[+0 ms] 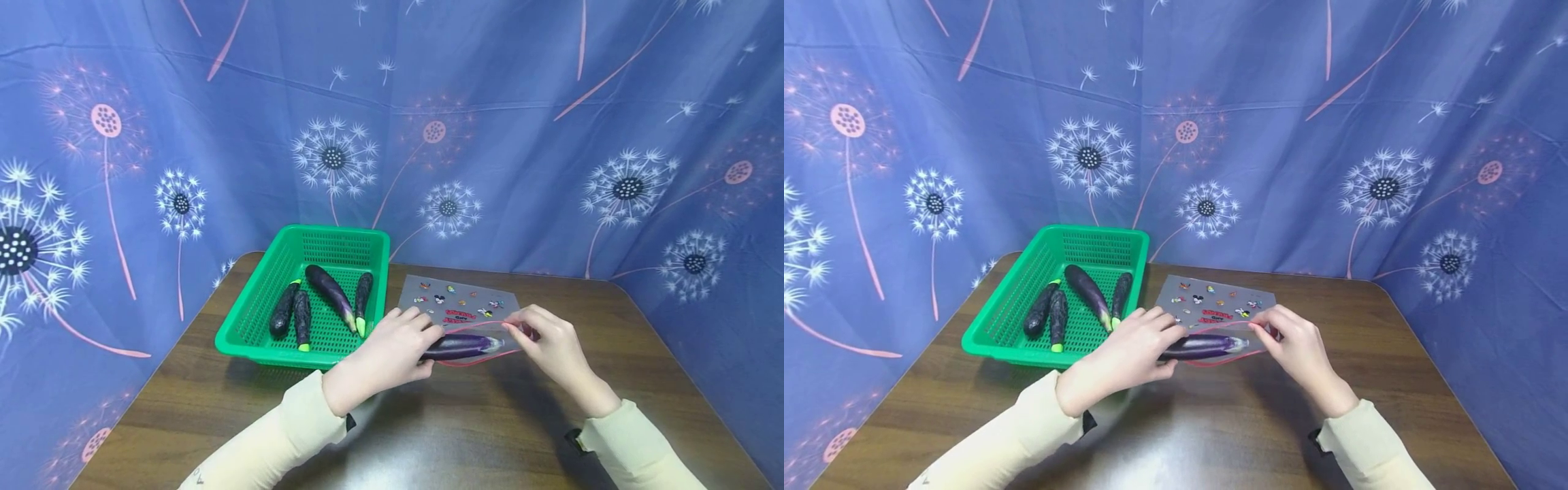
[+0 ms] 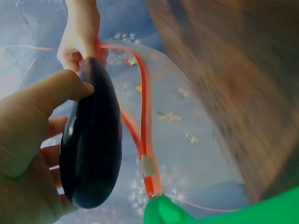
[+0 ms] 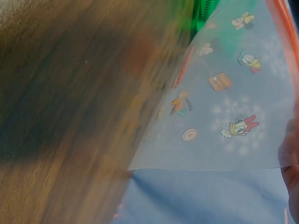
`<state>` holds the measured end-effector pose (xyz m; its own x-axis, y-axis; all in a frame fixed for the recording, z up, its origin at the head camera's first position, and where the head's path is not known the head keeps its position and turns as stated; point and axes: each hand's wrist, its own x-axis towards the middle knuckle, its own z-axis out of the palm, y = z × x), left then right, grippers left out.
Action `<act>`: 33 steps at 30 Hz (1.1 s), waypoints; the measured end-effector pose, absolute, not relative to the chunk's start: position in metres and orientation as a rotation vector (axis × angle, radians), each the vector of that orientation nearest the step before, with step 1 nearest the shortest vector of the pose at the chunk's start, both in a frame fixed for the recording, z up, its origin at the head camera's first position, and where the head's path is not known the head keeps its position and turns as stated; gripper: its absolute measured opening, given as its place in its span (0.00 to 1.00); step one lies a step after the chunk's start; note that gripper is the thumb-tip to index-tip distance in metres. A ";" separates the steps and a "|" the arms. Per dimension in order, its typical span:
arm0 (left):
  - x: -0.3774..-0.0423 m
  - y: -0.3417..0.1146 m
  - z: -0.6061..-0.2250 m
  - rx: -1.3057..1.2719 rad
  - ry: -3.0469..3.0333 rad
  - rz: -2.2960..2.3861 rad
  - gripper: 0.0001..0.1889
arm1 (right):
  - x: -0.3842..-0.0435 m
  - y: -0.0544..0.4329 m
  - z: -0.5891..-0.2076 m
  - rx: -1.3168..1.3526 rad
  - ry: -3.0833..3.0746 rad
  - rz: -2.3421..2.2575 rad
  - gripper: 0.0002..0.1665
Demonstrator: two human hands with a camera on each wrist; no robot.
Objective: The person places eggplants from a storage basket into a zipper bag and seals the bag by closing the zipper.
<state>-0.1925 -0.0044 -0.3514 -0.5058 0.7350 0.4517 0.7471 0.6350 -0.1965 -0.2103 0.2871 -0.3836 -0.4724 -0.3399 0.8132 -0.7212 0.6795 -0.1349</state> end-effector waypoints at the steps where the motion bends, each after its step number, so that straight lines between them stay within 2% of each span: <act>1: -0.192 -0.002 -0.353 -1.149 -2.360 -0.022 0.17 | -0.210 0.287 -0.384 0.816 -2.084 0.608 0.12; 8: -0.191 0.016 -0.359 -1.090 -2.338 0.104 0.16 | -0.210 0.284 -0.383 0.822 -2.078 0.619 0.11; 14: -0.187 0.034 -0.363 -1.061 -2.277 0.146 0.13 | -0.208 0.282 -0.383 0.817 -2.109 0.605 0.02; 27: -0.183 0.063 -0.383 -1.063 -2.101 0.274 0.03 | -0.208 0.275 -0.382 0.835 -2.082 0.606 0.17; 33: -0.183 0.072 -0.393 -1.059 -2.029 0.349 0.06 | -0.208 0.274 -0.383 0.831 -2.078 0.618 0.16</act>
<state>-0.1830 0.0719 -0.3930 -0.3263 0.7836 0.5287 0.5618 0.6106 -0.5582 -0.2077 0.2737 -0.3827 -0.4665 -0.3443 0.8148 -0.7335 0.6654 -0.1387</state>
